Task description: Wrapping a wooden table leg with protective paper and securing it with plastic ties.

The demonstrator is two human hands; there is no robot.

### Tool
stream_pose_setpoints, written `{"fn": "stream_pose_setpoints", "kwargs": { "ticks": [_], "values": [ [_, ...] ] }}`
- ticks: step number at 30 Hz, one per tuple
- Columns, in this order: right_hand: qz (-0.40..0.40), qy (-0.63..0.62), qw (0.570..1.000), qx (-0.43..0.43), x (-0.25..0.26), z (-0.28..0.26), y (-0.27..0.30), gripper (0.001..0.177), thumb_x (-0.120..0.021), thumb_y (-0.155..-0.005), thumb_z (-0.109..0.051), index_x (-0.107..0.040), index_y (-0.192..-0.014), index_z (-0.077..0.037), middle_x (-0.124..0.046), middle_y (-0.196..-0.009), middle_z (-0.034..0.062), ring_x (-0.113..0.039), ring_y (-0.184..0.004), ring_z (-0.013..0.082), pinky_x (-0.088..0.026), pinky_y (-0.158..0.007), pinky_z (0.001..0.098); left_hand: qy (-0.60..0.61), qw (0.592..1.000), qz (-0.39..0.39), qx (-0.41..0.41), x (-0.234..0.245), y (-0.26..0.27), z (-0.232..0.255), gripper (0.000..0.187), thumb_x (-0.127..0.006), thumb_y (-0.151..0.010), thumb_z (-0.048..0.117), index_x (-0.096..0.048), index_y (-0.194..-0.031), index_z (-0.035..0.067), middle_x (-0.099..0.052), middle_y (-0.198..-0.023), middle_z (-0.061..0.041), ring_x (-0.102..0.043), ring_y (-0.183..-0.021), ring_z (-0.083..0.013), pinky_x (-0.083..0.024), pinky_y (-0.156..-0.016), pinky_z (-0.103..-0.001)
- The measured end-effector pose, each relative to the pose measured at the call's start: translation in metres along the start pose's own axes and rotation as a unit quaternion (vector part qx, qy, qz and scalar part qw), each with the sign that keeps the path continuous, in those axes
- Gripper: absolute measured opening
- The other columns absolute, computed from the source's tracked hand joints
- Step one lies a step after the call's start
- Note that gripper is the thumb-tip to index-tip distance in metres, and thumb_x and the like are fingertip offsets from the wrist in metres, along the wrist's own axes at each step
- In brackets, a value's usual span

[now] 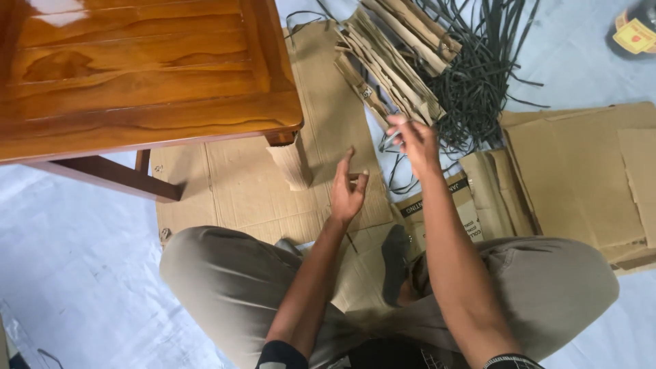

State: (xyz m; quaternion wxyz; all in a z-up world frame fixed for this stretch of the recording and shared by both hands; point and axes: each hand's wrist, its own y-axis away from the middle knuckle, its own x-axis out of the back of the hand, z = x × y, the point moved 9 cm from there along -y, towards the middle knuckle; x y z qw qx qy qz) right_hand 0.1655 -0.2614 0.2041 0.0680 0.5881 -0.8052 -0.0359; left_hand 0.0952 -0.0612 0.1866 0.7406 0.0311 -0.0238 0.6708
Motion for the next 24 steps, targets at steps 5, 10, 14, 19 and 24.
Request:
{"fn": "stream_pose_setpoints", "kwargs": {
  "ticks": [5,10,14,19,24],
  "values": [
    [-0.101,-0.025,0.994,-0.020,-0.042,0.005,0.012,0.032,-0.065,-0.104,-0.035,-0.075,-0.117,-0.007,-0.076,-0.091,0.0095,-0.068,-0.065,0.0099,-0.055,-0.050,0.0168,0.028,1.000,-0.009,-0.001,-0.004,-0.010,-0.015,0.042,-0.051,-0.107,0.024,-0.045,-0.146,0.010,-0.058,-0.127,-0.022,-0.074,-0.093,-0.0375,-0.059,-0.081,-0.046],
    [-0.182,-0.103,0.977,-0.049,-0.078,-0.004,0.034,0.033,-0.073,-0.097,-0.012,-0.068,-0.128,-0.005,-0.075,-0.111,0.0094,-0.074,-0.090,0.0158,-0.064,-0.079,0.0268,-0.024,0.998,0.039,0.049,0.013,-0.009,-0.038,0.024,-0.056,-0.106,0.036,-0.075,-0.109,0.022,-0.073,-0.078,-0.003,-0.073,-0.071,-0.0206,-0.058,-0.068,-0.034],
    [-0.233,0.074,0.968,-0.066,-0.108,-0.003,0.042,0.024,-0.072,-0.097,-0.021,-0.074,-0.115,-0.004,-0.073,-0.093,0.0069,-0.065,-0.079,0.0102,-0.050,-0.061,0.0180,-0.006,0.995,0.101,0.022,0.042,-0.003,-0.017,0.024,-0.055,-0.106,0.023,-0.075,-0.107,0.009,-0.076,-0.085,-0.014,-0.074,-0.075,-0.0256,-0.060,-0.068,-0.038],
    [-0.234,0.107,0.966,-0.029,-0.130,-0.018,0.008,0.021,-0.062,-0.104,-0.018,-0.069,-0.113,-0.001,-0.075,-0.094,0.0146,-0.072,-0.081,0.0148,-0.052,-0.063,0.0161,-0.121,0.986,0.100,0.059,0.082,0.000,-0.030,0.033,-0.059,-0.103,0.036,-0.075,-0.114,0.010,-0.076,-0.102,-0.019,-0.075,-0.094,-0.0368,-0.061,-0.077,-0.047],
    [-0.285,0.456,0.836,0.109,-0.135,-0.036,-0.019,0.036,-0.057,-0.103,-0.027,-0.062,-0.138,-0.024,-0.077,-0.094,0.0100,-0.075,-0.094,0.0311,-0.060,-0.082,0.0443,-0.454,0.852,-0.109,0.236,0.120,0.011,-0.073,0.057,-0.065,-0.090,0.051,-0.065,-0.135,0.016,-0.074,-0.119,-0.014,-0.071,-0.113,-0.0360,-0.058,-0.093,-0.050]
  ]
}}
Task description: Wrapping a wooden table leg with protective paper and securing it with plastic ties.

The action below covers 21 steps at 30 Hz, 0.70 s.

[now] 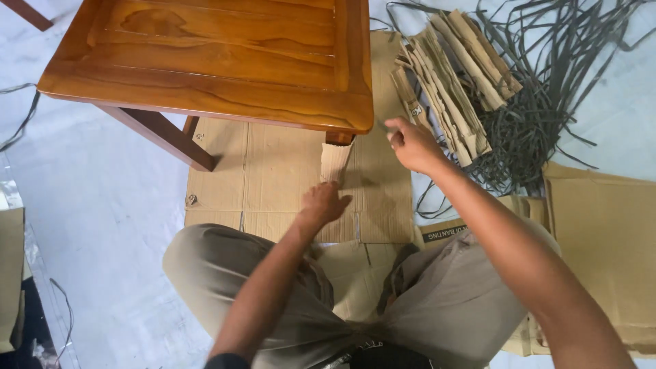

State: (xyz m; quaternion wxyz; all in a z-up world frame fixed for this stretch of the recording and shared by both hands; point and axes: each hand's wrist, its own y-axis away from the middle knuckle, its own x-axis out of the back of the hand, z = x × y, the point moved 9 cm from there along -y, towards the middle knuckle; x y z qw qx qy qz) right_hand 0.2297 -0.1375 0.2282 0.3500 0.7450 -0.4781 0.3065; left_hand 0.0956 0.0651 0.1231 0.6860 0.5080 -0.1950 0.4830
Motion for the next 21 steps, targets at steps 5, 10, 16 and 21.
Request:
{"fn": "stream_pose_setpoints", "kwargs": {
  "ticks": [5,10,16,21],
  "values": [
    [-0.067,-0.007,0.998,-0.012,-0.021,-0.044,0.015,0.054,-0.068,-0.094,-0.030,-0.049,-0.144,-0.028,-0.075,-0.110,0.0162,-0.070,-0.110,0.0393,-0.055,-0.097,0.0521,-0.045,0.997,0.062,-0.005,0.074,0.007,-0.007,0.099,-0.071,-0.087,0.054,-0.027,-0.158,0.001,-0.061,-0.132,-0.026,-0.059,-0.124,-0.0466,-0.053,-0.099,-0.056],
    [-0.084,0.015,0.994,0.068,-0.063,-0.057,0.012,0.052,-0.087,-0.078,-0.041,-0.063,-0.102,-0.001,-0.069,-0.095,0.0240,-0.069,-0.101,0.0475,-0.054,-0.089,0.0563,0.101,0.991,0.083,-0.026,0.077,0.007,0.014,0.102,-0.076,-0.090,0.035,-0.011,-0.163,0.004,-0.045,-0.148,-0.036,-0.047,-0.135,-0.0559,-0.044,-0.112,-0.063],
    [-0.029,-0.023,0.989,0.143,-0.043,-0.093,0.018,0.041,-0.078,-0.088,-0.039,-0.068,-0.094,0.001,-0.071,-0.104,0.0283,-0.066,-0.109,0.0489,-0.052,-0.091,0.0578,0.213,0.962,0.160,-0.059,0.077,0.001,0.015,0.084,-0.062,-0.093,0.021,-0.017,-0.161,0.001,-0.053,-0.139,-0.037,-0.056,-0.126,-0.0546,-0.051,-0.103,-0.060],
    [0.016,-0.063,0.985,0.160,-0.014,-0.119,0.030,0.038,-0.082,-0.084,-0.038,-0.070,-0.088,-0.002,-0.074,-0.094,0.0200,-0.069,-0.098,0.0450,-0.053,-0.080,0.0547,0.278,0.932,0.214,-0.089,0.114,0.027,0.034,0.093,-0.075,-0.085,0.034,-0.023,-0.157,0.006,-0.052,-0.146,-0.028,-0.051,-0.134,-0.0494,-0.047,-0.109,-0.059]
  ]
}}
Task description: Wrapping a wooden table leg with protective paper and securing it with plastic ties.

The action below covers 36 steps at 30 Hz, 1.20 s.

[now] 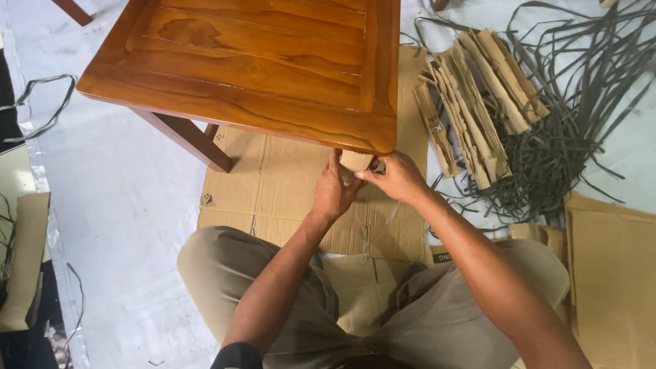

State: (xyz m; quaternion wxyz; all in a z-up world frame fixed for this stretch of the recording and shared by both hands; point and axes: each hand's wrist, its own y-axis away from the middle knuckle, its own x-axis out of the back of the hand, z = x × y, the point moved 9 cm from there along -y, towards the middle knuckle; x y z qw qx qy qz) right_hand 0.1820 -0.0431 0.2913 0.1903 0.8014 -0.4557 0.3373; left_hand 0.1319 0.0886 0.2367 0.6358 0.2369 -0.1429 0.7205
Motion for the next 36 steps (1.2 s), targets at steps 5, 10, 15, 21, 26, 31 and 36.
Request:
{"fn": "stream_pose_setpoints", "kwargs": {
  "ticks": [5,10,15,21,26,31,36],
  "values": [
    [0.000,-0.003,1.000,-0.010,-0.007,0.013,-0.001,0.034,-0.085,-0.081,-0.034,-0.072,-0.093,-0.005,-0.075,-0.094,0.0142,-0.070,-0.100,0.0394,-0.054,-0.077,0.0493,0.017,0.997,0.054,-0.045,-0.015,-0.001,-0.011,0.102,-0.081,-0.081,0.028,-0.020,-0.158,0.001,-0.049,-0.146,-0.033,-0.052,-0.133,-0.0503,-0.047,-0.107,-0.061],
    [-0.010,-0.038,0.999,-0.020,-0.006,0.024,-0.004,0.035,-0.086,-0.079,-0.032,-0.073,-0.098,-0.005,-0.076,-0.100,0.0148,-0.069,-0.108,0.0393,-0.056,-0.079,0.0497,0.009,0.996,0.069,-0.050,-0.027,-0.011,-0.025,0.097,-0.080,-0.083,0.028,-0.023,-0.156,0.001,-0.052,-0.145,-0.031,-0.054,-0.131,-0.0484,-0.047,-0.106,-0.061],
    [0.011,-0.143,0.986,-0.079,0.018,0.039,0.005,0.018,-0.059,-0.098,-0.013,-0.075,-0.101,-0.007,-0.076,-0.096,0.0152,-0.068,-0.100,0.0315,-0.053,-0.085,0.0451,0.019,0.999,0.049,0.014,-0.023,-0.012,-0.024,0.093,-0.080,-0.081,0.053,-0.034,-0.148,0.007,-0.058,-0.136,-0.030,-0.058,-0.124,-0.0495,-0.047,-0.104,-0.063],
    [0.051,0.201,0.977,-0.039,0.045,0.061,-0.008,0.033,-0.053,-0.106,-0.039,-0.070,-0.122,-0.015,-0.075,-0.097,0.0191,-0.075,-0.089,0.0390,-0.060,-0.073,0.0500,0.030,0.998,0.052,0.014,-0.015,-0.010,-0.013,0.087,-0.080,-0.082,0.054,-0.039,-0.143,0.009,-0.059,-0.133,-0.029,-0.058,-0.125,-0.0489,-0.047,-0.103,-0.061],
    [0.026,0.202,0.972,-0.119,0.051,0.074,0.000,0.047,-0.041,-0.110,-0.051,-0.064,-0.118,-0.010,-0.074,-0.089,0.0237,-0.074,-0.088,0.0443,-0.058,-0.074,0.0547,0.049,0.997,0.061,0.009,-0.011,-0.005,-0.003,0.087,-0.082,-0.081,0.049,-0.037,-0.145,0.010,-0.059,-0.133,-0.029,-0.057,-0.126,-0.0490,-0.047,-0.104,-0.061],
    [0.096,0.012,0.983,-0.158,0.038,0.080,0.002,0.038,-0.057,-0.103,-0.044,-0.069,-0.119,-0.012,-0.075,-0.076,0.0067,-0.074,-0.092,0.0341,-0.057,-0.083,0.0509,0.055,0.995,0.077,0.015,-0.021,-0.011,-0.018,0.086,-0.082,-0.081,0.047,-0.039,-0.144,0.008,-0.060,-0.130,-0.032,-0.057,-0.125,-0.0510,-0.046,-0.104,-0.061],
    [0.237,-0.195,0.949,-0.069,0.016,0.062,0.011,0.021,-0.059,-0.102,-0.004,-0.070,-0.120,-0.008,-0.074,-0.097,0.0197,-0.069,-0.093,0.0313,-0.055,-0.083,0.0428,0.057,0.994,0.094,0.016,-0.018,-0.010,-0.011,0.086,-0.082,-0.080,0.048,-0.040,-0.143,0.008,-0.061,-0.129,-0.033,-0.058,-0.124,-0.0510,-0.046,-0.104,-0.061]
  ]
}}
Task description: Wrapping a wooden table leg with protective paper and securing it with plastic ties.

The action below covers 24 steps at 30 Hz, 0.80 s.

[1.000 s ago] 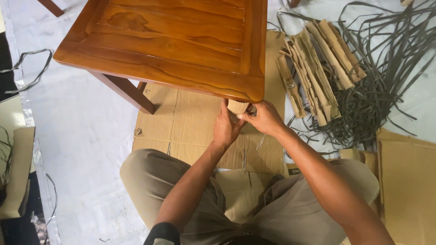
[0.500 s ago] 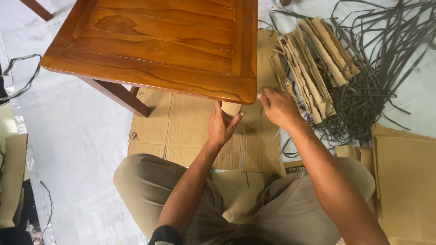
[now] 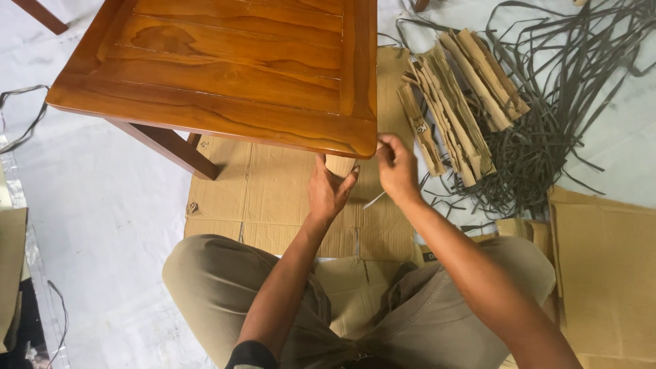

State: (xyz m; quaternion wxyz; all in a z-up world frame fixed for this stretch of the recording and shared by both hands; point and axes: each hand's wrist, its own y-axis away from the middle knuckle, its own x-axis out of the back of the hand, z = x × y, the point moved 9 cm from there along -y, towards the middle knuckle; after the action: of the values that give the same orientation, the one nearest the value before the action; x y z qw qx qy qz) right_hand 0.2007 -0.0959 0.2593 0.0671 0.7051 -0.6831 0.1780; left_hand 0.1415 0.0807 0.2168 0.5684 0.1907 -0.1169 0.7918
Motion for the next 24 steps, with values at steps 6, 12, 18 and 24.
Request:
{"fn": "stream_pose_setpoints", "kwargs": {
  "ticks": [6,12,18,24],
  "values": [
    [0.033,-0.007,0.995,0.097,-0.009,-0.028,0.021,0.020,-0.063,-0.098,0.004,-0.072,-0.113,-0.005,-0.073,-0.090,0.0142,-0.067,-0.064,0.0215,-0.058,-0.062,0.0360,0.012,1.000,0.011,-0.023,0.008,0.003,0.012,0.083,-0.084,-0.080,0.043,-0.042,-0.142,0.007,-0.063,-0.123,-0.033,-0.060,-0.119,-0.0535,-0.047,-0.100,-0.063],
    [-0.002,-0.004,0.994,0.110,-0.017,-0.069,0.039,0.021,-0.067,-0.092,-0.008,-0.068,-0.113,-0.004,-0.068,-0.081,0.0176,-0.068,-0.075,0.0292,-0.056,-0.072,0.0429,0.060,0.997,0.016,-0.048,0.013,0.006,0.025,0.073,-0.082,-0.081,0.035,-0.045,-0.138,0.007,-0.063,-0.118,-0.033,-0.059,-0.117,-0.0553,-0.048,-0.098,-0.064],
    [-0.071,-0.058,0.993,0.072,-0.037,-0.034,0.029,0.046,-0.086,-0.083,-0.017,-0.065,-0.123,-0.008,-0.072,-0.100,0.0119,-0.072,-0.083,0.0243,-0.057,-0.081,0.0410,0.064,0.992,0.014,-0.108,0.012,0.005,0.025,0.078,-0.083,-0.077,0.017,-0.041,-0.141,0.006,-0.061,-0.124,-0.029,-0.056,-0.121,-0.0527,-0.044,-0.102,-0.062],
    [-0.066,-0.075,0.994,0.037,-0.047,-0.022,0.015,0.057,-0.093,-0.078,-0.020,-0.060,-0.122,-0.005,-0.072,-0.101,0.0136,-0.068,-0.089,0.0239,-0.057,-0.080,0.0441,0.142,0.985,0.004,-0.099,0.011,0.002,0.022,0.074,-0.086,-0.078,0.021,-0.046,-0.139,0.008,-0.061,-0.127,-0.024,-0.054,-0.126,-0.0490,-0.042,-0.106,-0.060]
  ]
}}
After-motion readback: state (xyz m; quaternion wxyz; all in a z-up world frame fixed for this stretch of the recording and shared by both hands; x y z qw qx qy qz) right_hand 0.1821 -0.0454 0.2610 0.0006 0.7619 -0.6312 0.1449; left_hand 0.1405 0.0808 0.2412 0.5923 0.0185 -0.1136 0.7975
